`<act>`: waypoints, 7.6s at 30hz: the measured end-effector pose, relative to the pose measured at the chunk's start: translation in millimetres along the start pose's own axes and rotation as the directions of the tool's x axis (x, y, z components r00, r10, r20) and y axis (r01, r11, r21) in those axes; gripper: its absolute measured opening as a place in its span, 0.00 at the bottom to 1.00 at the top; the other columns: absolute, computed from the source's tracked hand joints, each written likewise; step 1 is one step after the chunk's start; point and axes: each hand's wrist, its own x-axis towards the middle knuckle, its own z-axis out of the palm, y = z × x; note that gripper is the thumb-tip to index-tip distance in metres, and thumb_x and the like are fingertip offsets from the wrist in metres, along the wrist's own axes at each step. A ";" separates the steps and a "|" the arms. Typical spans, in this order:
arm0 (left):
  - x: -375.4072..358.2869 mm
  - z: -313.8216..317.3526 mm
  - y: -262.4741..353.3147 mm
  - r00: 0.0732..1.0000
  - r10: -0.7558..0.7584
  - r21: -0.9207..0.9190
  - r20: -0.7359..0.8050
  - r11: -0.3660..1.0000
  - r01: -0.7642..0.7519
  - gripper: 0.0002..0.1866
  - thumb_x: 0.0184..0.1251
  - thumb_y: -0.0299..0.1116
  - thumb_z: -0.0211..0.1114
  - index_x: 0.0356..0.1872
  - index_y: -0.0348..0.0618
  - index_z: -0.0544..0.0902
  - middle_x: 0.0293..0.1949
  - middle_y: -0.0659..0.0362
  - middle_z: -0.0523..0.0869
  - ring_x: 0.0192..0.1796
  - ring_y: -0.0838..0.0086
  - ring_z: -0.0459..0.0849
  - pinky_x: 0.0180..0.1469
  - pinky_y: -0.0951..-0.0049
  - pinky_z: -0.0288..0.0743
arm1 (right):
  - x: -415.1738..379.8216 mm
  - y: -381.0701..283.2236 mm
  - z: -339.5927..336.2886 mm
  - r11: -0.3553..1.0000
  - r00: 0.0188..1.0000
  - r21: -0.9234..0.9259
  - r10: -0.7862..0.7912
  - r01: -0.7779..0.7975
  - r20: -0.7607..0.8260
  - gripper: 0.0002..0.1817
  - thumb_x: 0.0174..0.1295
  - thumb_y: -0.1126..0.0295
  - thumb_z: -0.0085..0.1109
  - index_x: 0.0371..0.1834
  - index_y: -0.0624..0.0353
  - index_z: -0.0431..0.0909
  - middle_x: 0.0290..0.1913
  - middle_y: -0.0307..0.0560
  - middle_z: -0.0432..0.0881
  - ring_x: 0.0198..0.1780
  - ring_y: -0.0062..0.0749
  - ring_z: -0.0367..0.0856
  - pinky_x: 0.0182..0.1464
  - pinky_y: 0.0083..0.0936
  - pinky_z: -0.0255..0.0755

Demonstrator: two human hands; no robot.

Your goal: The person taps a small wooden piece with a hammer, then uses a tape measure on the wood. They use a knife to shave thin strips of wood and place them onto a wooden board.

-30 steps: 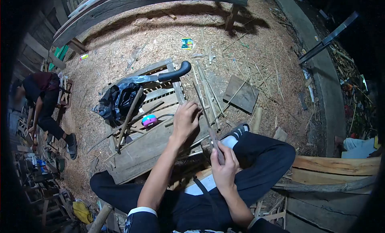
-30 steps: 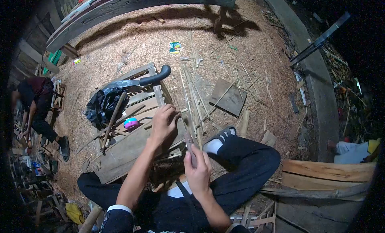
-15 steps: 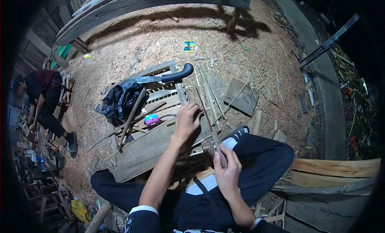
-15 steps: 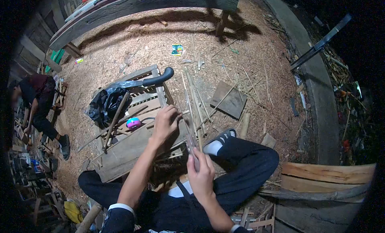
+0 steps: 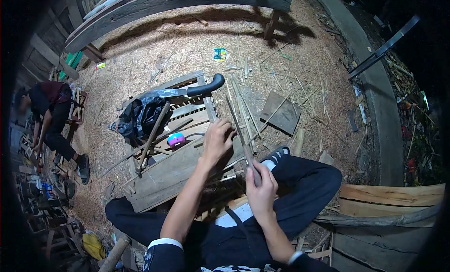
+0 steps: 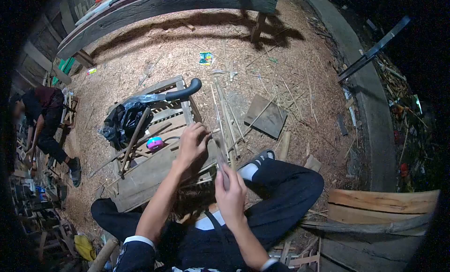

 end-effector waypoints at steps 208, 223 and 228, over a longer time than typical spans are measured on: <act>-10.5 -2.9 2.1 0.998 -0.018 -0.044 -0.052 0.999 0.015 0.09 0.53 0.18 0.67 0.37 0.35 0.82 0.40 0.48 0.83 0.47 0.48 0.82 0.51 0.51 0.77 | -22.4 4.3 -5.1 0.998 0.999 -0.053 -0.036 0.034 -0.036 0.12 0.73 0.72 0.67 0.52 0.70 0.85 0.44 0.59 0.90 0.45 0.47 0.92 0.50 0.36 0.82; -6.3 -8.1 -2.7 0.999 -0.033 -0.094 -0.040 0.995 0.029 0.08 0.55 0.18 0.68 0.37 0.32 0.82 0.41 0.45 0.84 0.49 0.46 0.83 0.51 0.53 0.77 | -37.5 2.8 -32.7 0.998 0.999 -0.052 -0.033 0.032 -0.029 0.11 0.72 0.72 0.68 0.51 0.70 0.85 0.41 0.57 0.91 0.44 0.39 0.92 0.49 0.32 0.82; -6.0 -3.0 -7.8 1.000 -0.029 -0.096 0.007 0.995 0.029 0.07 0.57 0.19 0.69 0.36 0.32 0.81 0.40 0.46 0.82 0.48 0.46 0.82 0.50 0.52 0.76 | -11.2 6.1 -5.2 0.999 1.000 0.044 0.031 -0.031 -0.004 0.11 0.72 0.73 0.68 0.50 0.70 0.86 0.42 0.56 0.91 0.44 0.36 0.92 0.48 0.32 0.82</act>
